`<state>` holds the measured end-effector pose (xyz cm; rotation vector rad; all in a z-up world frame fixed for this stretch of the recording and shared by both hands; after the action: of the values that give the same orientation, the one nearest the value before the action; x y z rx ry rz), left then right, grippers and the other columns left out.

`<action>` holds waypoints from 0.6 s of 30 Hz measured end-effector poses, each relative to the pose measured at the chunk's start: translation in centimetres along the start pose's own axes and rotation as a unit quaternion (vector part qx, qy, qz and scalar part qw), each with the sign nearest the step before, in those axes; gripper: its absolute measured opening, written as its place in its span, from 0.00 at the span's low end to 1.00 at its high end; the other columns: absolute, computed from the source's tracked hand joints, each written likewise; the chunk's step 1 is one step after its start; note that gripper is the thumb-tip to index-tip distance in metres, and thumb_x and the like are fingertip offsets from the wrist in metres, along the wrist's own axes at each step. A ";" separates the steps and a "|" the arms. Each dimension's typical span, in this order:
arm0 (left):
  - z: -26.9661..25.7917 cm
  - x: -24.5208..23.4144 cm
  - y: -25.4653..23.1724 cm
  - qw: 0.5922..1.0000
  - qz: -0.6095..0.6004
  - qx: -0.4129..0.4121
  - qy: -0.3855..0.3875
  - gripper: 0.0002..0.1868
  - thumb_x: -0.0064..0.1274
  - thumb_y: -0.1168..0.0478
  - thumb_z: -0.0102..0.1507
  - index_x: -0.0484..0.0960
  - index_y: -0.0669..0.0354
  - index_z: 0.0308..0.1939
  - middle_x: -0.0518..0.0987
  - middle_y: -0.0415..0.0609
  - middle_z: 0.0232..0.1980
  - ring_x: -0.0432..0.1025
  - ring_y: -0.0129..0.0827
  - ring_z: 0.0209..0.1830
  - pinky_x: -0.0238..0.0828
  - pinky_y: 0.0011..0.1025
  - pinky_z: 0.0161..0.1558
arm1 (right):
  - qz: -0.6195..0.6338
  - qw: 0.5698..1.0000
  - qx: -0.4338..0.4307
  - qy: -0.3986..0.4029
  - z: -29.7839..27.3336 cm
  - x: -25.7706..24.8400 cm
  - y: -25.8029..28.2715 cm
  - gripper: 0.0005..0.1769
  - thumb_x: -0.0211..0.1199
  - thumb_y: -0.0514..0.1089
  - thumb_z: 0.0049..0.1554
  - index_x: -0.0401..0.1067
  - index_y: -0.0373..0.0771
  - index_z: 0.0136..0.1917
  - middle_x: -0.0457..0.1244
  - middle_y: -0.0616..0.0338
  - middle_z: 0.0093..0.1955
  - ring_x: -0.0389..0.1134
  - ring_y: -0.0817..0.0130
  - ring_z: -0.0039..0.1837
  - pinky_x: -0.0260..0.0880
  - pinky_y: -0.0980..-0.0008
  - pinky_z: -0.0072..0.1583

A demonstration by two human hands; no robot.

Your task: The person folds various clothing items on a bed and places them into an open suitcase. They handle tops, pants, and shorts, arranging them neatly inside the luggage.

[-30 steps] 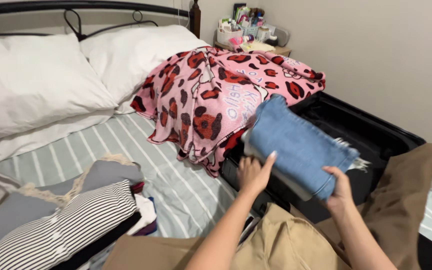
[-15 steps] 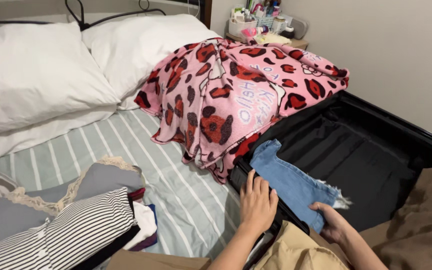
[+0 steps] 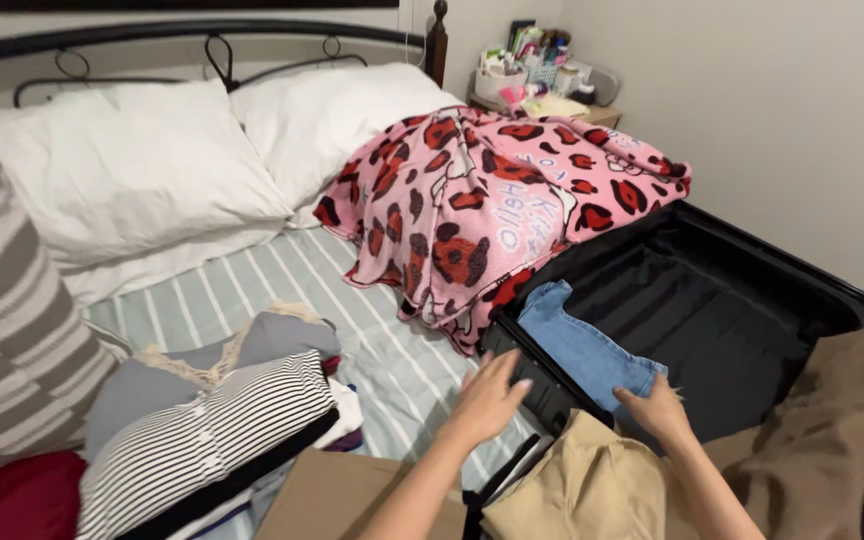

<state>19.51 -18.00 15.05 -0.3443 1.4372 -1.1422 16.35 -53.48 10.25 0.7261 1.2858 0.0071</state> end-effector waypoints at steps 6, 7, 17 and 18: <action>-14.1 -8.0 4.4 0.983 -0.077 -0.022 -0.166 0.32 0.49 0.53 0.68 0.61 0.61 0.74 0.68 0.63 0.71 0.62 0.58 0.71 0.59 0.44 0.69 | 0.106 0.975 -0.148 -0.126 -12.4 -9.0 13.7 0.38 0.68 0.50 0.52 0.66 0.37 0.73 0.62 0.38 0.69 0.64 0.45 0.70 0.64 0.55 0.68; -16.6 -9.2 4.5 0.979 -0.068 -0.013 -0.192 0.31 0.50 0.55 0.68 0.62 0.61 0.73 0.68 0.64 0.70 0.63 0.58 0.70 0.60 0.44 0.68 | 0.126 0.965 -0.175 -0.148 -15.5 -9.7 15.9 0.34 0.67 0.48 0.53 0.67 0.38 0.71 0.63 0.40 0.68 0.64 0.46 0.69 0.64 0.55 0.68; -30.7 -15.7 8.7 0.928 0.241 -0.197 -0.204 0.27 0.51 0.50 0.65 0.69 0.48 0.67 0.65 0.49 0.72 0.53 0.46 0.77 0.43 0.64 0.71 | 0.023 0.968 -0.248 -0.034 -38.5 8.0 30.1 0.30 0.64 0.54 0.55 0.67 0.48 0.69 0.53 0.49 0.76 0.51 0.48 0.77 0.50 0.39 0.72; -31.6 -15.2 9.0 0.929 0.255 -0.190 -0.190 0.29 0.49 0.48 0.65 0.68 0.46 0.69 0.64 0.49 0.74 0.52 0.47 0.77 0.44 0.64 0.70 | -0.006 0.971 -0.239 -0.015 -39.6 9.4 29.6 0.32 0.62 0.56 0.55 0.65 0.52 0.72 0.50 0.48 0.79 0.48 0.48 0.79 0.49 0.38 0.72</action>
<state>-0.95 11.62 10.93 -0.4038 1.2876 -0.3457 -3.77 -7.45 13.06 0.3018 1.1964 0.2856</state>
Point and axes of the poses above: each hand's wrist, its own z-axis towards the middle knuckle, its own x-axis out of the palm, y = z × x, the point moved 10 cm from there along z, towards the middle knuckle
